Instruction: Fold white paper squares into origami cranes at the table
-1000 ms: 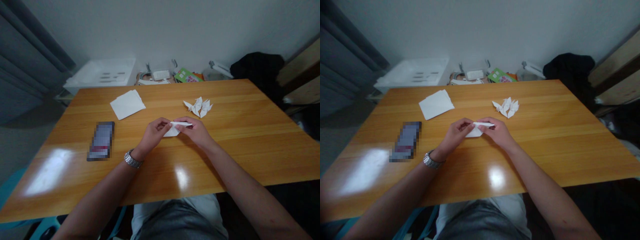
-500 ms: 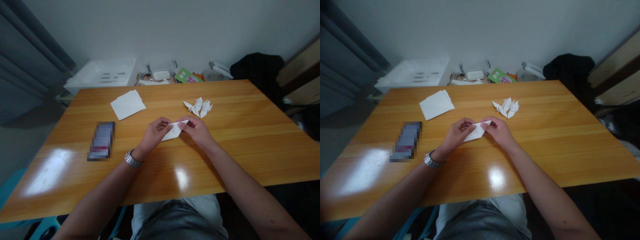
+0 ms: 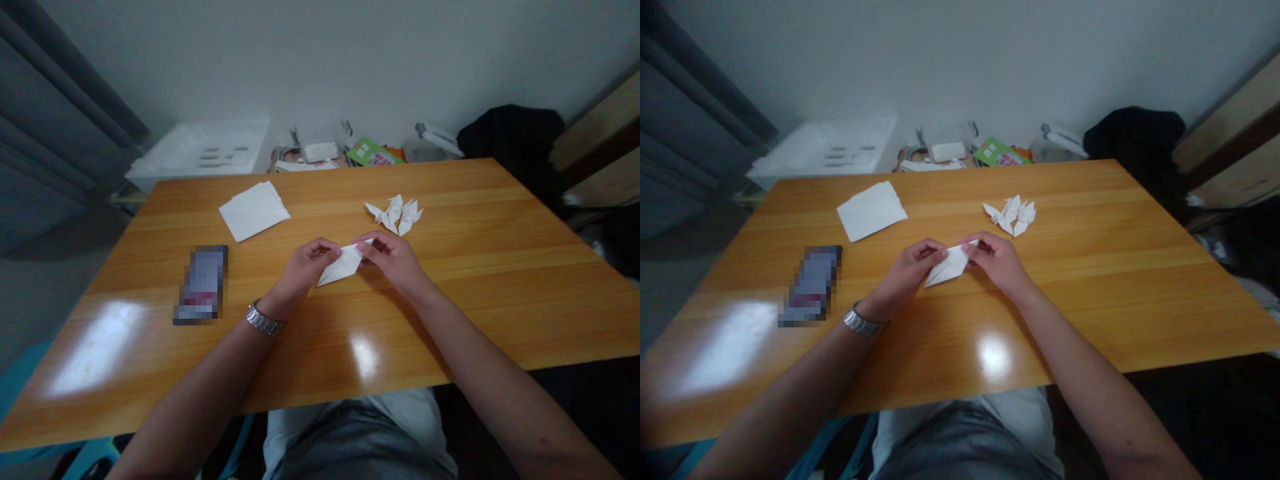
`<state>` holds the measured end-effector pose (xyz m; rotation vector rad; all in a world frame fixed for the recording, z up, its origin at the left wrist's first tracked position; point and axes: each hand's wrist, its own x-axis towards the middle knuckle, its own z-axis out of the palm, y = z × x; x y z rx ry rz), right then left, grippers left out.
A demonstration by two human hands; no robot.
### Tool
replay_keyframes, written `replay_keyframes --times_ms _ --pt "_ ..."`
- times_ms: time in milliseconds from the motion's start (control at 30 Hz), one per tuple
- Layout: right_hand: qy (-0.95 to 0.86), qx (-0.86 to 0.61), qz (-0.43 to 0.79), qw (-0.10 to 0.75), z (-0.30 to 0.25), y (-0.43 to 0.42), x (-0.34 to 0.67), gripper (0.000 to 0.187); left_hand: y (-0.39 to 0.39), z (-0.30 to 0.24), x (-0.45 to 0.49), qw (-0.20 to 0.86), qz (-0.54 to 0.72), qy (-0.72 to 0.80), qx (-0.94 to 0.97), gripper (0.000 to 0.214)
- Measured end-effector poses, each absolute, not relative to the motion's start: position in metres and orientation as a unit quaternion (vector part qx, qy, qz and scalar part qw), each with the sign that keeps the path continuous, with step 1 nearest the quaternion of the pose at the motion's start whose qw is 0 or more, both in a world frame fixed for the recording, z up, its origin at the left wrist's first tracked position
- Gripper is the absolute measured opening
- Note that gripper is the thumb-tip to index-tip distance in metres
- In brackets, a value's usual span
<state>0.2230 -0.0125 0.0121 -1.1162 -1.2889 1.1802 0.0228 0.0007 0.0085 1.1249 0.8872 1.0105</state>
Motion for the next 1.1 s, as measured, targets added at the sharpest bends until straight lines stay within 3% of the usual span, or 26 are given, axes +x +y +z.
replay_keyframes --times_ms 300,633,767,1100 --pt "-0.575 -0.476 0.427 0.511 0.012 -0.01 0.229 0.029 0.004 0.001 0.023 0.657 0.442 0.397 0.464 0.031" --pt "-0.567 -0.477 0.452 0.496 0.014 -0.011 0.226 0.028 -0.002 0.01 0.022 0.494 0.424 0.429 0.627 0.029" --pt "-0.583 -0.466 0.47 0.471 0.014 -0.012 0.226 0.027 -0.003 0.004 0.023 0.521 0.378 0.39 0.659 0.034" --pt "-0.549 -0.449 0.522 0.475 0.013 -0.012 0.223 0.026 0.0 -0.003 0.022 0.546 0.411 0.386 0.619 0.038"
